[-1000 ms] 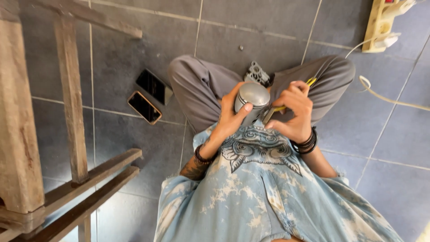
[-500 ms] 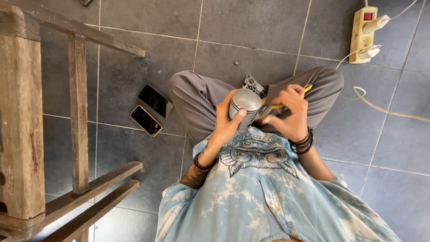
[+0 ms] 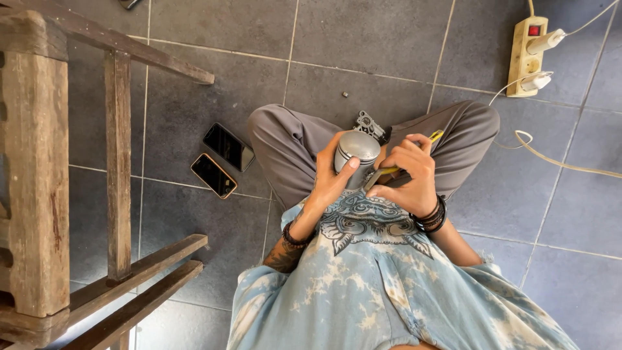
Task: The person sits on the floor and uses a yellow-handled tool to scrape and clean the inside and outside surfaces of a metal piston. They rotate the piston to access different areas and continue the cleaning process.
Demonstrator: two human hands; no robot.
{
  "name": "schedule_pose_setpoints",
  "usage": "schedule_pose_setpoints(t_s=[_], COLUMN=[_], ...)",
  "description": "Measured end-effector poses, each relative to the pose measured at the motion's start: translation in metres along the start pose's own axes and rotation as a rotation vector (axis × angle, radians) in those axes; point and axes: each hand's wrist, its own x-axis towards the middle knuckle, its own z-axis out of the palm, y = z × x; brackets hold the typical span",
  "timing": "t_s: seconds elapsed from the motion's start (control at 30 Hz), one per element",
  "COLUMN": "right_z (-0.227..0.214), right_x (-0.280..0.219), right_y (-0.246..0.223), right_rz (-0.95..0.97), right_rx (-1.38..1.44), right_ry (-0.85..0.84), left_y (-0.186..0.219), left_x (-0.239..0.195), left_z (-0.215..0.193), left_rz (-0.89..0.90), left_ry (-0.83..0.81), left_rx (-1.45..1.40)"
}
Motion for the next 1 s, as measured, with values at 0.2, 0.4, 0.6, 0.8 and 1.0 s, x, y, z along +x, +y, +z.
schedule_pose_setpoints(t_s=[0.2,0.4,0.6,0.8,1.0], right_z=[-0.003,0.001,0.001,-0.004,-0.001], right_x=[0.002,0.001,-0.001,-0.001,-0.003], right_y=[0.023,0.015,0.009,0.023,0.019], right_rz=[0.020,0.006,-0.020,-0.005,-0.012], right_rx=[0.000,0.014,0.002,-0.035,0.004], right_ry=[0.033,-0.006,0.009,0.005,0.005], left_y=[0.004,0.005,0.004,0.009,0.007], left_x=[0.007,0.005,0.004,0.005,0.004], left_z=[-0.005,-0.004,-0.003,-0.002,-0.003], left_rz=[0.031,0.043,0.045,0.054,0.045], left_ry=[0.011,0.006,-0.004,0.020,-0.009], left_rx=[-0.003,0.005,-0.004,-0.010,0.015])
